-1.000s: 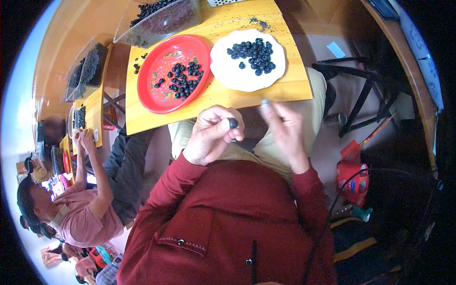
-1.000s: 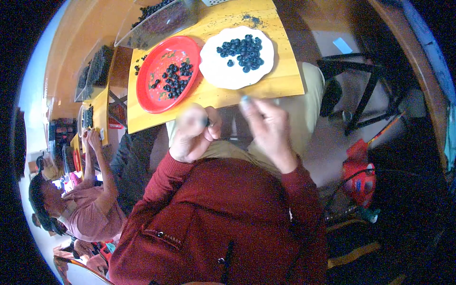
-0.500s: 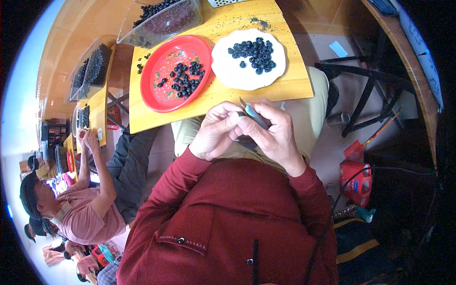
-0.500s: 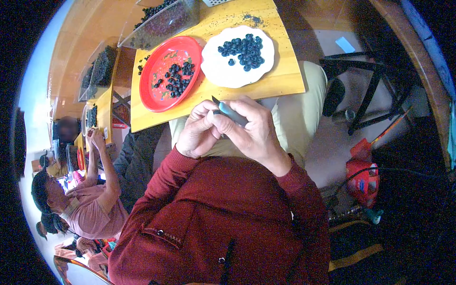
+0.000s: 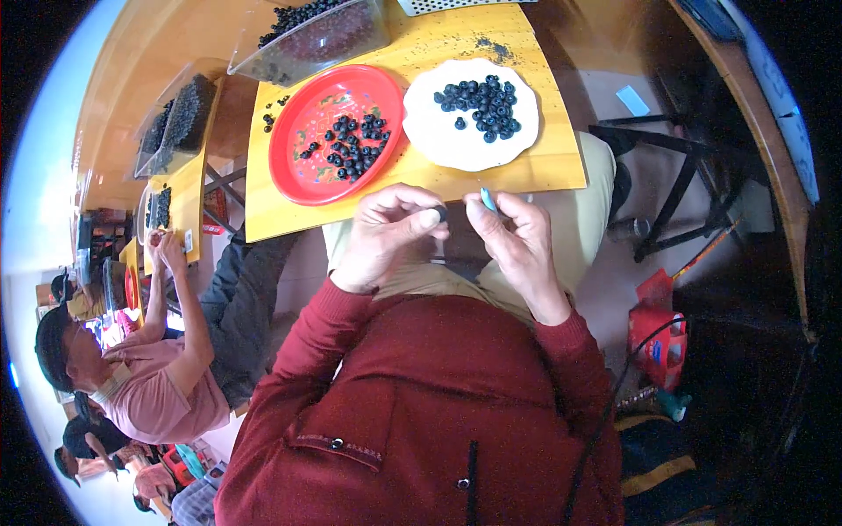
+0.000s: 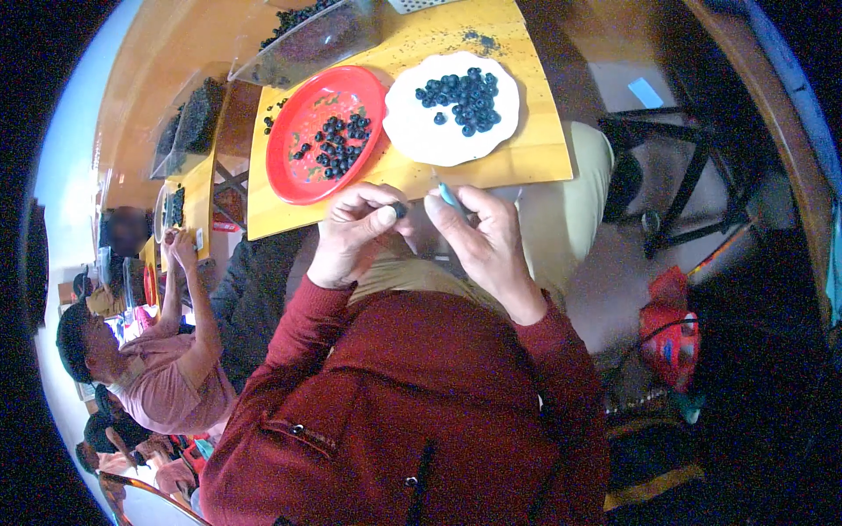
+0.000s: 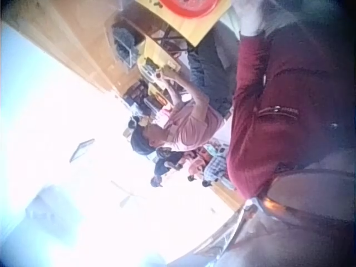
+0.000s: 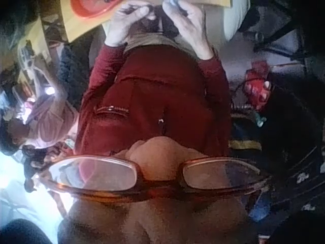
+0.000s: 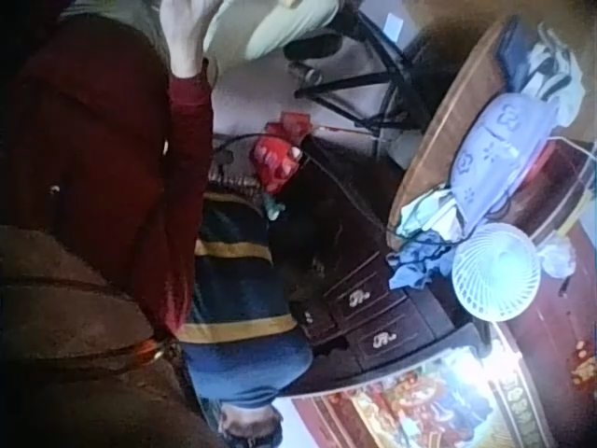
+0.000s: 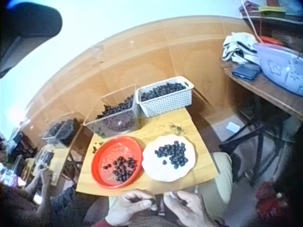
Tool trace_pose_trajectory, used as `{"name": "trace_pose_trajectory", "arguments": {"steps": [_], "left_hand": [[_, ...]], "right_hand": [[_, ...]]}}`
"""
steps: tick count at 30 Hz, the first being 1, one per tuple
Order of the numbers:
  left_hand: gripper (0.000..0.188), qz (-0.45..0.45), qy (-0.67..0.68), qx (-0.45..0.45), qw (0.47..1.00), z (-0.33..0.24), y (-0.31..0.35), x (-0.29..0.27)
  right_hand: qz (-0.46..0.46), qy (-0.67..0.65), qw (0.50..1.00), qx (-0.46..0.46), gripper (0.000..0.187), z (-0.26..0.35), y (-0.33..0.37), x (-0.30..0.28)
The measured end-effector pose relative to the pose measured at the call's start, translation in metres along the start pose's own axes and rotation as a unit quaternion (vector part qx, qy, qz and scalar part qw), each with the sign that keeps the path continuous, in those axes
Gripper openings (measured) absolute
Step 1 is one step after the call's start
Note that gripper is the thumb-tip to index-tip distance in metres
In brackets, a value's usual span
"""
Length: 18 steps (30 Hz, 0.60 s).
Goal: Sorting and cleaning small berries or round parts on a table.
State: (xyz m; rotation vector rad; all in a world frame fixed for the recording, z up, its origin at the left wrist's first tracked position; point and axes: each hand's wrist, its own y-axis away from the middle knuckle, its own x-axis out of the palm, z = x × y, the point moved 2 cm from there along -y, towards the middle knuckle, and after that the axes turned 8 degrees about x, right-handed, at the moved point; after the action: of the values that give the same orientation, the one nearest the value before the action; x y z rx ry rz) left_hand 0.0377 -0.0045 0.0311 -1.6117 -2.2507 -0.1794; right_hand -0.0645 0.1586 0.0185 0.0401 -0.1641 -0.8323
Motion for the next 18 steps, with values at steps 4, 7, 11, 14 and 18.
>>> {"name": "trace_pose_trajectory", "arguments": {"steps": [4, 7, 11, 14, 18], "left_hand": [[0.011, -0.05, -0.348, 0.137, 0.926, -0.027, -0.014, -0.036], [0.015, -0.099, -0.475, 0.15, 0.861, -0.044, -0.027, -0.066], [0.015, -0.114, -0.549, 0.134, 0.817, -0.053, -0.041, -0.083], [0.014, -0.075, -0.58, 0.169, 0.794, -0.055, -0.051, -0.072], [0.016, -0.025, -0.574, 0.162, 0.802, -0.043, -0.064, -0.046]], "right_hand": [[-0.02, -0.015, 1.0, -0.003, 0.024, -0.009, 0.003, -0.002], [-0.001, 0.0, 1.0, 0.012, 0.025, -0.01, 0.004, -0.002], [-0.008, -0.023, 0.999, -0.032, 0.024, -0.011, 0.005, 0.002], [-0.005, -0.02, 0.999, -0.025, 0.024, -0.012, 0.01, 0.0], [0.003, -0.014, 1.0, 0.008, 0.024, -0.021, 0.013, -0.004]]}}
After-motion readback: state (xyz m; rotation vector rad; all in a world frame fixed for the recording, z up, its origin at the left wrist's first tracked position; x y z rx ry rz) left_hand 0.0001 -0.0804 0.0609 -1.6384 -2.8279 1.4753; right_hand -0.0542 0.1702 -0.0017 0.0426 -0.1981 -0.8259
